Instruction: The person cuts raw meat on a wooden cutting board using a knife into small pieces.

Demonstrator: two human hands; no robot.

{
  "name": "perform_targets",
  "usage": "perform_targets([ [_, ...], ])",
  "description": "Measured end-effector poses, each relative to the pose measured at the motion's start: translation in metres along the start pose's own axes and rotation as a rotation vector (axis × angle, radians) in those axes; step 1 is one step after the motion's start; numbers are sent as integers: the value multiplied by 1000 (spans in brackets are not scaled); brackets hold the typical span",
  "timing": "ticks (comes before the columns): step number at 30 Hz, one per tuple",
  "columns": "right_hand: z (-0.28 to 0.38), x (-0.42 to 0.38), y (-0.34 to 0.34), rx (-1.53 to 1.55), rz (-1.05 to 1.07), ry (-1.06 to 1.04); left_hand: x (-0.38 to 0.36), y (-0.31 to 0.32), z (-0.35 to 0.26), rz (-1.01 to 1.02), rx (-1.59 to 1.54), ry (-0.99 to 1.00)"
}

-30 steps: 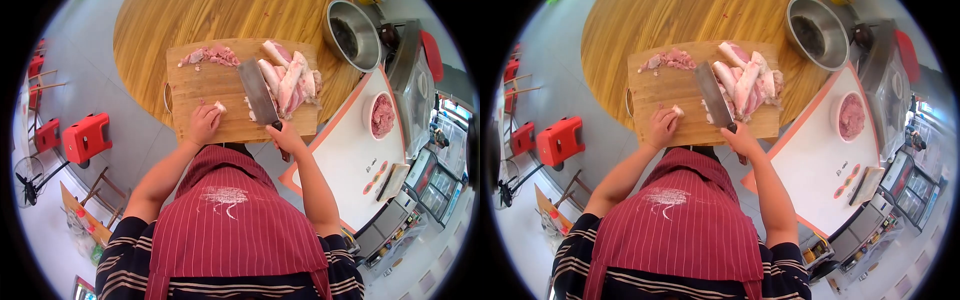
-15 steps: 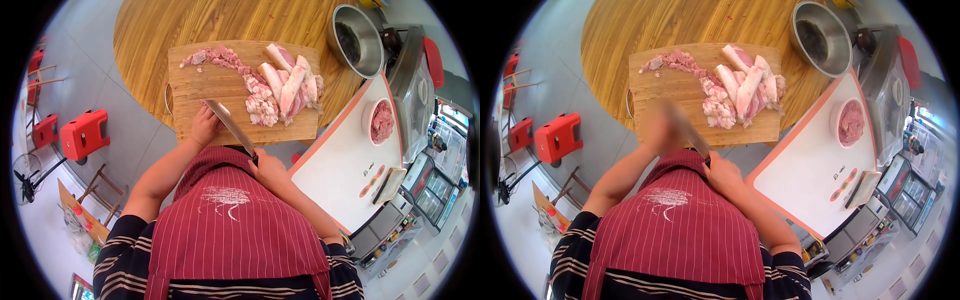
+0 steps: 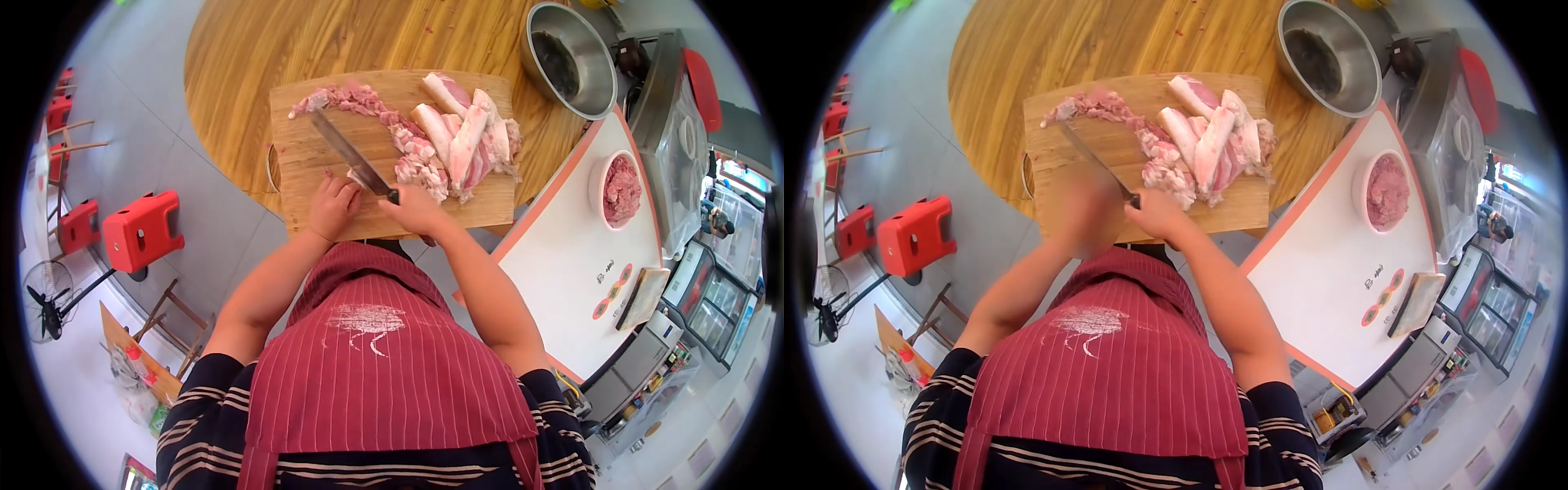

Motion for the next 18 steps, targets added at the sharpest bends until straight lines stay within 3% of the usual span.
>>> perform_targets([
  [2, -29, -22, -19, 385, 131, 283, 3, -5, -5, -4, -4, -51],
  [3, -40, -34, -28, 423, 75, 345, 3, -5, -6, -7, -7, -73],
  [5, -41, -53, -31, 457, 25, 419, 2, -8, -8, -345, -203, -1],
  [7, -27, -70, -36, 414, -78, 469, 0, -5, -9, -355, -192, 1],
  [8, -23, -74, -31, 410, -77, 464, 2, -6, -7, -371, -168, 11],
  [10, -5, -83, -16, 128, -189, 159, 0, -3, -4, -352, -173, 0],
  [14, 3, -82, 17, -94, 27, 300, -2, 1, -2, -264, -162, -19],
  [18, 24, -25, 33, -126, -33, 174, 2, -6, -11, -152, -89, -66],
])
Point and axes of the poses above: each hand's wrist, its own x-axis towards the middle knuckle, its own y-axis out of the palm, z = x × y, the point moved 2 cm from there along x, towards the middle knuckle, and after that the axes turned 1 degree about z, right-handed, at the moved point
